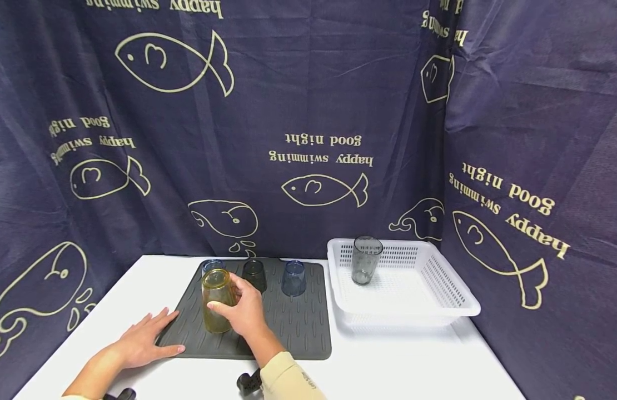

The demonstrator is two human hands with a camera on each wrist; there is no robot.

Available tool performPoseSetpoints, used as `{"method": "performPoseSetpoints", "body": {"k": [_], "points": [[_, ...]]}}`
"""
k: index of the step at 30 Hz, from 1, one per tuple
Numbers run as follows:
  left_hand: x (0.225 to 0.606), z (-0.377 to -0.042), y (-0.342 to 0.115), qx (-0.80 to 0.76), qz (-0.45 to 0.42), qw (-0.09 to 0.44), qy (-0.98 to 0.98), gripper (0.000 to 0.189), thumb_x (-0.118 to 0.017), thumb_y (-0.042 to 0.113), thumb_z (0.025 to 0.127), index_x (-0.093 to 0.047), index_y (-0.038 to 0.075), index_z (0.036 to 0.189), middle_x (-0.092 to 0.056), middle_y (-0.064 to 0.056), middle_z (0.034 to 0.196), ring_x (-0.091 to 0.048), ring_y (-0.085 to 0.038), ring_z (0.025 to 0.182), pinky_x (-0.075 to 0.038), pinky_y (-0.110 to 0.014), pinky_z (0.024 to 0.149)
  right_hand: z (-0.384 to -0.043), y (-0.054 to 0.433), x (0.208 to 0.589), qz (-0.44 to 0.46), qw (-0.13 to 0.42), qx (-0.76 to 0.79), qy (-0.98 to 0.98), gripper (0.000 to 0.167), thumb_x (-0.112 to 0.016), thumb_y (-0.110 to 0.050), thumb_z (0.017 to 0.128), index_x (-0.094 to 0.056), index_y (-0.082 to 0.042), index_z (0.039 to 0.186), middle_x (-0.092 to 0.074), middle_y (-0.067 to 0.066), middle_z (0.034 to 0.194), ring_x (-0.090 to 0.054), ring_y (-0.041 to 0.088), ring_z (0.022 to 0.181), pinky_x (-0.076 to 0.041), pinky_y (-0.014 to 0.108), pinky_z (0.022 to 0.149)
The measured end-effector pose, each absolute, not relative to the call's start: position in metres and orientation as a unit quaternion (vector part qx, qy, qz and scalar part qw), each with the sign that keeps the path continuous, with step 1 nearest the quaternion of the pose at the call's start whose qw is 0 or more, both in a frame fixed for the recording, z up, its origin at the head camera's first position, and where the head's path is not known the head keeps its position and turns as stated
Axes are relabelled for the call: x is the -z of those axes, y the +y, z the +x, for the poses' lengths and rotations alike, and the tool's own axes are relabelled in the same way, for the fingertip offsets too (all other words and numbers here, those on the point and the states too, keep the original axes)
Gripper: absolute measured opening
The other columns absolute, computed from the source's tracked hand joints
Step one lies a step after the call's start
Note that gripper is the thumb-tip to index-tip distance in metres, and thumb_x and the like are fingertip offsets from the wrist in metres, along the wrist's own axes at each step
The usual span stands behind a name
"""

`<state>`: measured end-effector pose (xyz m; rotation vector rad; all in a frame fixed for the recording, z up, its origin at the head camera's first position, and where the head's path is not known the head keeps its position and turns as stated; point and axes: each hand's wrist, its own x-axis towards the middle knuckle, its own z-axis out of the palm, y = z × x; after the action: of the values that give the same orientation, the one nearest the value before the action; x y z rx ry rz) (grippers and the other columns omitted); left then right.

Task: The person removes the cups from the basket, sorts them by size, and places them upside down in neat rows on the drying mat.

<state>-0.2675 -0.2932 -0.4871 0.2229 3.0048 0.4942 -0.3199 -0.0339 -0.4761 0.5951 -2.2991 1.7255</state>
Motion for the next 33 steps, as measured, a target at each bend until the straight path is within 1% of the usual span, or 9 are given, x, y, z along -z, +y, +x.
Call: {"method": "performPoseSetpoints", "body": {"k": [8, 16, 19, 24, 26, 29, 33], "points": [[0.489, -0.269, -0.294, -0.165, 0.071, 0.044, 0.983, 0.099, -0.071, 0.068, 0.084, -0.043, 0.003, 0.153, -0.033, -0.035, 0.158, -0.024, -0.068, 0.142, -0.021, -0.084, 0.107, -0.319, -0.032, 0.477, 0.198, 0.097, -0.591, -0.776, 0.071, -0.091, -0.029, 0.079, -0.06, -0.021, 0.142, -0.071, 0.0, 0.128, -0.068, 0.017, 0.119, -0.056, 0.037, 0.104], [0.488, -0.267, -0.294, -0.167, 0.072, 0.037, 0.983, 0.099, -0.071, 0.068, 0.083, -0.044, 0.004, 0.153, -0.034, -0.035, 0.158, -0.024, -0.068, 0.142, -0.021, -0.084, 0.107, -0.313, -0.029, 0.486, 0.205, 0.086, -0.6, -0.768, 0.074, -0.089, -0.027, 0.082, -0.055, -0.012, 0.146, -0.067, 0.006, 0.138, -0.067, 0.024, 0.124, -0.054, 0.038, 0.105], [0.488, -0.266, -0.293, -0.167, 0.073, 0.032, 0.983, 0.098, -0.072, 0.067, 0.083, -0.045, 0.003, 0.152, -0.036, -0.035, 0.157, -0.025, -0.068, 0.142, -0.021, -0.084, 0.107, -0.31, -0.027, 0.49, 0.2, 0.076, -0.607, -0.766, 0.072, -0.088, -0.027, 0.083, -0.056, -0.011, 0.145, -0.065, 0.006, 0.141, -0.065, 0.026, 0.127, -0.054, 0.038, 0.106], [0.487, -0.267, -0.292, -0.161, 0.07, 0.033, 0.984, 0.099, -0.073, 0.068, 0.082, -0.046, 0.003, 0.151, -0.037, -0.035, 0.156, -0.026, -0.068, 0.141, -0.022, -0.084, 0.107, -0.304, -0.018, 0.492, 0.2, 0.063, -0.626, -0.751, 0.071, -0.087, -0.027, 0.084, -0.056, -0.008, 0.145, -0.062, 0.009, 0.144, -0.062, 0.033, 0.13, -0.052, 0.045, 0.108], [0.487, -0.267, -0.292, -0.161, 0.069, 0.035, 0.984, 0.099, -0.073, 0.068, 0.082, -0.046, 0.003, 0.151, -0.037, -0.035, 0.156, -0.026, -0.068, 0.141, -0.022, -0.084, 0.107, -0.302, -0.013, 0.492, 0.197, 0.06, -0.636, -0.743, 0.07, -0.086, -0.026, 0.084, -0.056, -0.007, 0.144, -0.062, 0.01, 0.144, -0.061, 0.037, 0.131, -0.052, 0.046, 0.108], [0.486, -0.267, -0.293, -0.163, 0.07, 0.035, 0.984, 0.098, -0.073, 0.068, 0.082, -0.046, 0.004, 0.151, -0.037, -0.035, 0.156, -0.027, -0.068, 0.141, -0.022, -0.083, 0.107, -0.3, -0.006, 0.492, 0.184, 0.067, -0.654, -0.731, 0.068, -0.086, -0.025, 0.085, -0.057, -0.006, 0.143, -0.062, 0.011, 0.144, -0.059, 0.039, 0.133, -0.052, 0.042, 0.108], [0.486, -0.267, -0.293, -0.166, 0.075, 0.034, 0.983, 0.097, -0.073, 0.067, 0.082, -0.046, 0.004, 0.151, -0.038, -0.035, 0.156, -0.027, -0.068, 0.141, -0.022, -0.084, 0.107, -0.297, 0.006, 0.494, 0.169, 0.094, -0.679, -0.708, 0.059, -0.085, -0.02, 0.086, -0.061, -0.009, 0.139, -0.064, 0.014, 0.141, -0.059, 0.04, 0.132, -0.052, 0.04, 0.108]]}}
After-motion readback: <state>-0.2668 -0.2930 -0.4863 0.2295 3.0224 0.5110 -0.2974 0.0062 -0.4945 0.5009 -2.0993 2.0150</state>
